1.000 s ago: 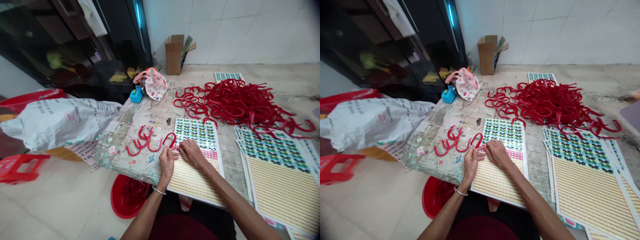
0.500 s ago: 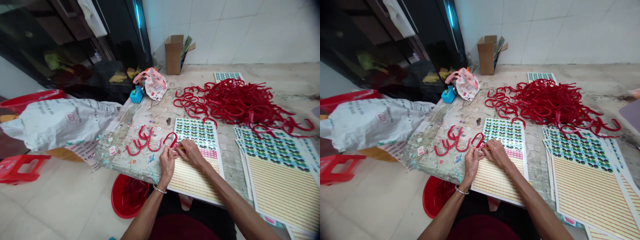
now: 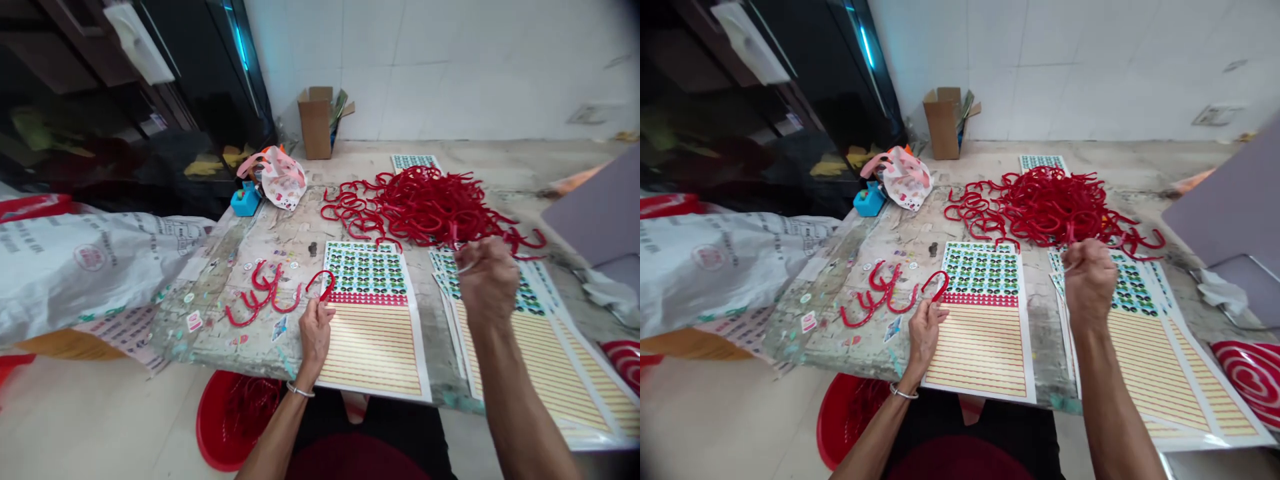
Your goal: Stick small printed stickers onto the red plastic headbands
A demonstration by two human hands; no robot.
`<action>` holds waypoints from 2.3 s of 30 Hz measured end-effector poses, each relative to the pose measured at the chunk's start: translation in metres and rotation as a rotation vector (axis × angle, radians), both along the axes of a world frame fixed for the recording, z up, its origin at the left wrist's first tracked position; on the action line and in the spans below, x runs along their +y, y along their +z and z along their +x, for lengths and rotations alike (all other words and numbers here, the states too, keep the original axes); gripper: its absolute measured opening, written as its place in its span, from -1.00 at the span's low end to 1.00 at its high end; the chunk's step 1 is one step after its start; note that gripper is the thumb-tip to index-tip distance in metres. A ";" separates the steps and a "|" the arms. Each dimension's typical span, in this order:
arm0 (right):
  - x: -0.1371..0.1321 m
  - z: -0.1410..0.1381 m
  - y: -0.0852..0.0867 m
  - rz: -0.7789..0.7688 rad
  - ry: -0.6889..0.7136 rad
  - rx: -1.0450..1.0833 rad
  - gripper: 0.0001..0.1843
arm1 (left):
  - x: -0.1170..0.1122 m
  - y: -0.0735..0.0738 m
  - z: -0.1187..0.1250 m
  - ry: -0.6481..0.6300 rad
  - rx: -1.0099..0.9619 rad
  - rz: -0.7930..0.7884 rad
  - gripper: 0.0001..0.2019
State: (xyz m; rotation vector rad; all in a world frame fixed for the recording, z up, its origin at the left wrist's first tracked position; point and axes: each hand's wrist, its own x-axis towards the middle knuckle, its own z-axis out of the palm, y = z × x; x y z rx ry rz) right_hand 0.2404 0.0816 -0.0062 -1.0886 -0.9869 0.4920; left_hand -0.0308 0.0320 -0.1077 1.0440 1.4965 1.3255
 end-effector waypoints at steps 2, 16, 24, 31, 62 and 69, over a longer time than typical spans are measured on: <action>-0.008 0.021 0.022 0.117 0.020 0.172 -0.81 | 0.000 0.001 0.000 -0.006 -0.007 -0.004 -0.81; -0.058 -0.062 0.034 -0.084 0.377 -0.862 -0.96 | -0.011 0.116 0.049 -0.389 -0.457 0.065 -0.79; -0.063 -0.067 0.033 -0.014 0.184 -1.299 -0.91 | -0.017 0.113 0.058 -0.343 -0.468 0.063 -0.78; -0.063 -0.069 0.029 -0.030 0.017 -1.369 -0.82 | -0.018 0.104 0.057 -0.314 -0.469 0.046 -0.79; -0.090 -0.110 -0.019 -0.419 0.195 0.454 -0.75 | -0.036 0.100 0.063 -0.281 -0.605 0.029 -0.82; -0.094 -0.088 -0.002 -0.355 0.061 0.094 -0.78 | -0.037 0.091 0.062 -0.251 -0.615 -0.081 -0.83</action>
